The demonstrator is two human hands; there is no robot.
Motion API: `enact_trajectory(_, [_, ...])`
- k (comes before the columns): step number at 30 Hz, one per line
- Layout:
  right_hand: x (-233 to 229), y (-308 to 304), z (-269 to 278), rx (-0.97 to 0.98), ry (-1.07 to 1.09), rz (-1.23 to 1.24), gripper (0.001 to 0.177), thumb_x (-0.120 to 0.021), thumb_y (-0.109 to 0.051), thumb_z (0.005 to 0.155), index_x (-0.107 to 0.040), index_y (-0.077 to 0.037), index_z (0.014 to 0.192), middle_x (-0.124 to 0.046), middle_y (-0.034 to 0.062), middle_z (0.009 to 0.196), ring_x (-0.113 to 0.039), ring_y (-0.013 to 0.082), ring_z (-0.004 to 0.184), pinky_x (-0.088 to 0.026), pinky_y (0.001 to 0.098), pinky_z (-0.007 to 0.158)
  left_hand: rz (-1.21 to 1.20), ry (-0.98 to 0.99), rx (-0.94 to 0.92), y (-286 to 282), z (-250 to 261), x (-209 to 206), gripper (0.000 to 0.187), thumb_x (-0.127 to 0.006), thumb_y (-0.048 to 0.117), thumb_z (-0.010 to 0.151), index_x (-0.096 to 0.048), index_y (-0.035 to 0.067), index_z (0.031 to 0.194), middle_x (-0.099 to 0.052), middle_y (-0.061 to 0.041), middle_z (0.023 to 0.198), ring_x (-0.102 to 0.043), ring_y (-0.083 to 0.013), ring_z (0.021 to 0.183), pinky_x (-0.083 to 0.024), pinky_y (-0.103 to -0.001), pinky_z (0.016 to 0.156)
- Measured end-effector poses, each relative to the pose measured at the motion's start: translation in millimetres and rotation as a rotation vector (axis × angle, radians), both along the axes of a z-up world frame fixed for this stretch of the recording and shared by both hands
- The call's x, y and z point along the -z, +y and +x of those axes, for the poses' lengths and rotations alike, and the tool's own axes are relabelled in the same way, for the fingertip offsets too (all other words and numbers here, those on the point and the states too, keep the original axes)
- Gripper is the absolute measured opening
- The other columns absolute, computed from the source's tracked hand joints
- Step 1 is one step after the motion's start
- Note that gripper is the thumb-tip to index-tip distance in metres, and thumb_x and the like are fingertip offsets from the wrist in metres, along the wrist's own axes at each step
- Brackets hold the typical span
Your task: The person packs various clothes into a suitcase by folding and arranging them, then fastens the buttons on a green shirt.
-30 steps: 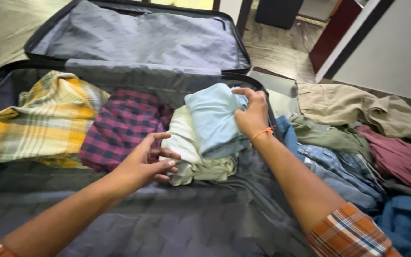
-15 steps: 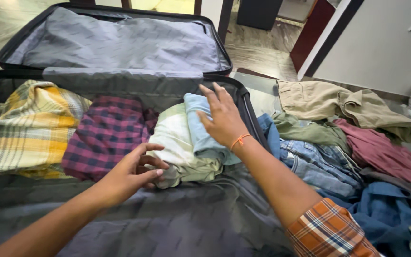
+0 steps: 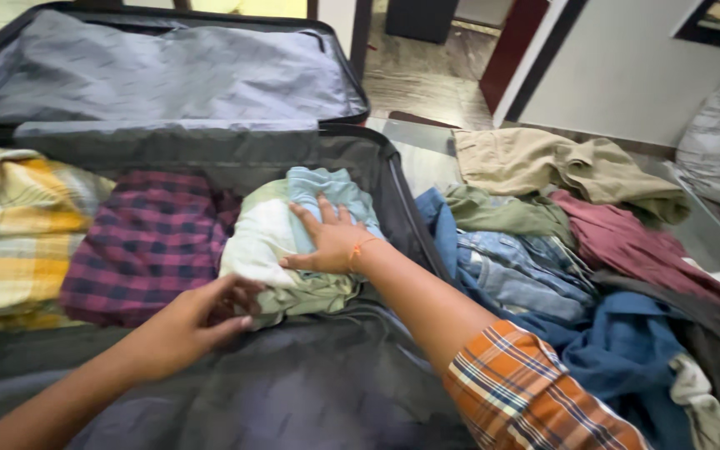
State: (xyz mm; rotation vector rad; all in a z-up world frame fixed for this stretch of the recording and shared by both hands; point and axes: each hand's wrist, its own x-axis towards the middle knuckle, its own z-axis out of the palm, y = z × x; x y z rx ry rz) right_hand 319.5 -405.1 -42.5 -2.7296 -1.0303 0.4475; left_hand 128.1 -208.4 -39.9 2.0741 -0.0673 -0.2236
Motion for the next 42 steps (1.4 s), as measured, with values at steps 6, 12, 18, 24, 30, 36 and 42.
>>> enact_trajectory(6, [-35.0, -14.8, 20.1, -0.302, -0.032, 0.232, 0.074, -0.071, -0.051, 0.091, -0.048, -0.014, 0.151, -0.048, 0.0308, 0.142, -0.056, 0.0416, 0.125, -0.047, 0.0433, 0.105, 0.624, -0.124, 0.377, -2.4, -11.9, -5.2, 0.063, -0.076, 0.022, 0.082, -0.051, 0.016, 0.14, -0.049, -0.007, 0.146, -0.055, -0.0302, 0.126, -0.049, -0.039, 0.098])
enact_trajectory(12, [-142.5, -106.9, -25.1, 0.051, 0.151, 1.07, 0.029, -0.06, -0.027, 0.098, -0.069, -0.009, 0.118, -0.076, 0.0005, 0.079, -0.068, 0.0072, 0.062, -0.055, 0.0244, 0.051, 0.553, -0.175, 0.463, 15.1, -6.0, 18.2, 0.06, -0.075, 0.022, 0.083, -0.054, 0.015, 0.138, -0.049, -0.005, 0.146, -0.053, -0.0259, 0.129, -0.049, -0.036, 0.101])
enact_trajectory(18, [-117.6, -241.0, -1.5, 0.454, -0.602, 0.28, 0.033, -0.068, -0.043, 0.094, -0.077, -0.013, 0.104, -0.079, 0.0084, 0.091, -0.075, 0.0211, 0.081, -0.059, 0.0388, 0.074, 0.583, -0.352, 0.509, 27.9, 0.6, 47.7, 0.065, -0.078, 0.027, 0.085, -0.051, 0.008, 0.141, -0.045, -0.013, 0.147, -0.052, -0.0324, 0.129, -0.048, -0.038, 0.1])
enact_trajectory(24, [-40.4, -410.8, 30.2, 0.622, -0.731, -0.483, 0.065, -0.075, -0.061, 0.073, -0.071, -0.008, 0.111, -0.071, 0.0172, 0.109, -0.069, 0.0366, 0.103, -0.057, 0.0512, 0.081, 0.586, -0.347, 0.456, 10.0, -8.9, 21.9, 0.066, -0.079, 0.019, 0.076, -0.052, 0.011, 0.136, -0.046, -0.009, 0.142, -0.053, -0.0326, 0.129, -0.049, -0.039, 0.096])
enact_trajectory(30, [-20.5, -454.3, 44.1, 0.769, -0.812, 0.134, 0.036, -0.064, -0.038, 0.103, -0.079, -0.007, 0.113, -0.074, 0.0236, 0.11, -0.068, 0.0437, 0.1, -0.054, 0.0529, 0.082, 0.679, -0.195, 0.417, 2.5, -13.2, 6.8, 0.064, -0.079, 0.023, 0.08, -0.051, 0.014, 0.136, -0.042, -0.007, 0.146, -0.051, -0.0288, 0.126, -0.047, -0.04, 0.098])
enact_trajectory(36, [-95.3, -423.2, 76.7, 0.772, -0.91, 0.781, 0.023, -0.069, -0.018, 0.105, -0.076, 0.003, 0.109, -0.076, 0.0159, 0.099, -0.069, 0.0182, 0.088, -0.052, 0.0345, 0.077, 0.638, -0.261, 0.477, 4.7, -13.9, 6.7, 0.066, -0.08, 0.021, 0.078, -0.051, 0.011, 0.136, -0.043, -0.009, 0.146, -0.052, -0.0305, 0.125, -0.047, -0.04, 0.099])
enact_trajectory(42, [-223.8, -275.8, 14.8, 0.31, -0.204, 1.367, 0.021, -0.062, -0.021, 0.115, -0.071, -0.002, 0.118, -0.072, 0.0066, 0.105, -0.066, 0.0134, 0.086, -0.053, 0.0272, 0.073, 0.6, -0.074, 0.373, 4.7, -12.9, -8.9, 0.057, -0.072, 0.022, 0.085, -0.057, 0.022, 0.14, -0.061, 0.001, 0.133, -0.062, -0.0216, 0.124, -0.052, -0.036, 0.1])
